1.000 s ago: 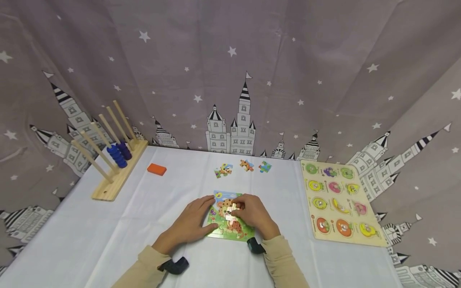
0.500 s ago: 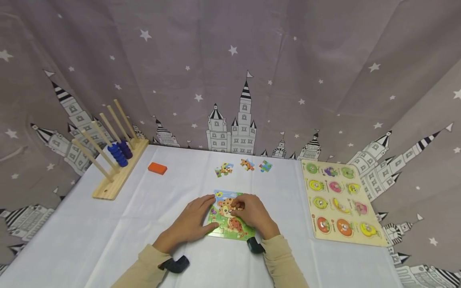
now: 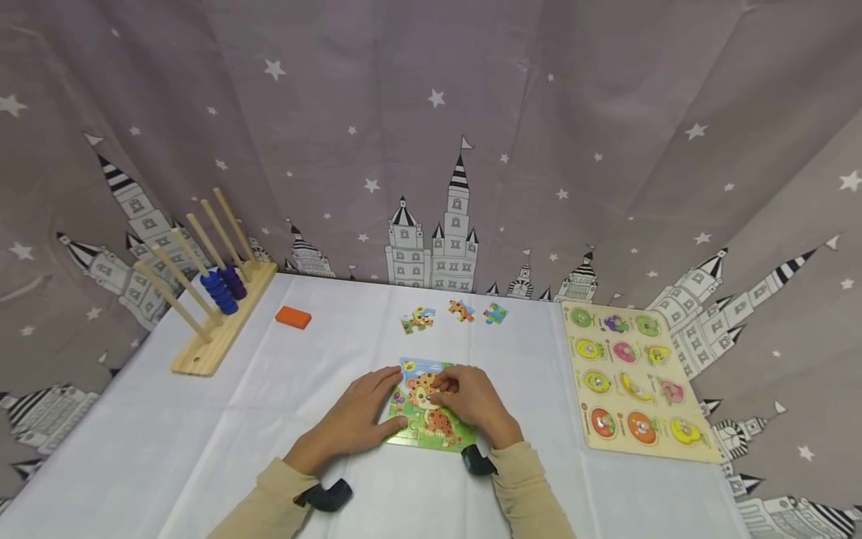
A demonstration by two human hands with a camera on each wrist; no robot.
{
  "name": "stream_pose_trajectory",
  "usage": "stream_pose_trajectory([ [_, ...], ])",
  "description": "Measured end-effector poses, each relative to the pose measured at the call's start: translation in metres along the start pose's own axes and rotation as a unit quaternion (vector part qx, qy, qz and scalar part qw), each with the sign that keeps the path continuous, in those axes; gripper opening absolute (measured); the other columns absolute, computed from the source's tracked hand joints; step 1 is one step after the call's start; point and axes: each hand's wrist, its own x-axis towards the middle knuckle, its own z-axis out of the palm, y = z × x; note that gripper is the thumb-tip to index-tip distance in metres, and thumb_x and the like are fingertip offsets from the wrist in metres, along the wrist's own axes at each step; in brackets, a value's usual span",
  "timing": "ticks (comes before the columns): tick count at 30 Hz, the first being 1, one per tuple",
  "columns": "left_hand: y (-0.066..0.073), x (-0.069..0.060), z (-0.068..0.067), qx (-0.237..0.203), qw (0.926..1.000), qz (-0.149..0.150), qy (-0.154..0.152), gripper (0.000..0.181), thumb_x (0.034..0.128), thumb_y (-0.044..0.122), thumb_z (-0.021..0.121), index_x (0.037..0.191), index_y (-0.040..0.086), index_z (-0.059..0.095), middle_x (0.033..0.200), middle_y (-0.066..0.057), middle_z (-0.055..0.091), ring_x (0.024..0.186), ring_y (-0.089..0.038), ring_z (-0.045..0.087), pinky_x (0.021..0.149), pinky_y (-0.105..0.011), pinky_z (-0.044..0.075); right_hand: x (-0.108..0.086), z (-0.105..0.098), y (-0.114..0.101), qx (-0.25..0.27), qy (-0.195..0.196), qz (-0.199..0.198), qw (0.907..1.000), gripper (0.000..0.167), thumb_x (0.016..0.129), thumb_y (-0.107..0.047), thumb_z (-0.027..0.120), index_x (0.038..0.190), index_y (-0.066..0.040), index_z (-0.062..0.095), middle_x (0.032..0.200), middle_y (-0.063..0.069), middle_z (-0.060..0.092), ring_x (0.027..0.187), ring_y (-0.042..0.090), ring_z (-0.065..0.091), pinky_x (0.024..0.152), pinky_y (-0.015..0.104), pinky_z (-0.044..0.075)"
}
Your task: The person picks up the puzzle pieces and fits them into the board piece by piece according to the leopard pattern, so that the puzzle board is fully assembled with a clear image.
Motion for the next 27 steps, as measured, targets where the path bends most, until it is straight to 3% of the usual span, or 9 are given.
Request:
stream_pose_trajectory([
  [6,-0.004,-0.003,-0.005,-0.007,0.9999,-0.006,-0.012,0.083,0.0935,0.058,0.063,0.157,0.01,0.039,0.165,-0.007,0.037,0.152,-0.03,0.035,0.125,-0.052,0.03,0.022,-0.014,-0.011,0.003,-0.008,0.0,1.0,0.022,0.096,-0.03,0.073,0.111,-0.014,0.073,0.094,-0.003,0.071,0.083,0.012,0.064,0.076,0.032,0.055],
  [11,-0.007,-0.003,-0.008,-0.01,0.9994,0.003,-0.032,0.09,0.0908,0.061,0.065,0.159,0.01,0.036,0.166,-0.006,0.034,0.153,-0.029,0.033,0.126,-0.051,0.028,0.056,-0.014,-0.013,0.028,0.034,0.003,0.999,0.047,0.097,-0.035,0.071,0.135,-0.009,0.063,0.118,0.008,0.07,0.105,0.024,0.068,0.088,0.044,0.059],
  [17,-0.009,-0.004,-0.01,-0.019,0.998,0.017,-0.058,0.096,0.0881,0.063,0.068,0.16,0.01,0.033,0.168,-0.007,0.031,0.156,-0.027,0.029,0.128,-0.049,0.024,0.09,-0.001,-0.008,0.033,0.081,0.035,0.9956,0.061,0.094,-0.039,0.074,0.142,-0.006,0.056,0.126,0.014,0.066,0.104,0.026,0.064,0.09,0.044,0.056],
  [22,-0.009,-0.005,-0.011,-0.019,0.9976,0.02,-0.064,0.097,0.0873,0.062,0.069,0.161,0.01,0.032,0.169,-0.006,0.03,0.157,-0.027,0.027,0.129,-0.047,0.022,0.107,0.006,-0.008,-0.001,0.092,0.03,0.9953,0.063,0.09,-0.041,0.078,0.139,-0.006,0.059,0.123,0.014,0.065,0.102,0.027,0.062,0.091,0.045,0.055],
  [27,-0.009,-0.004,-0.01,-0.018,0.9975,0.021,-0.064,0.099,0.0865,0.063,0.07,0.161,0.01,0.032,0.168,-0.005,0.03,0.156,-0.026,0.028,0.129,-0.047,0.023,0.117,0.008,-0.009,-0.067,0.077,0.004,0.9948,0.064,0.089,-0.043,0.078,0.143,-0.015,0.058,0.116,0.011,0.062,0.098,0.025,0.059,0.088,0.045,0.053],
])
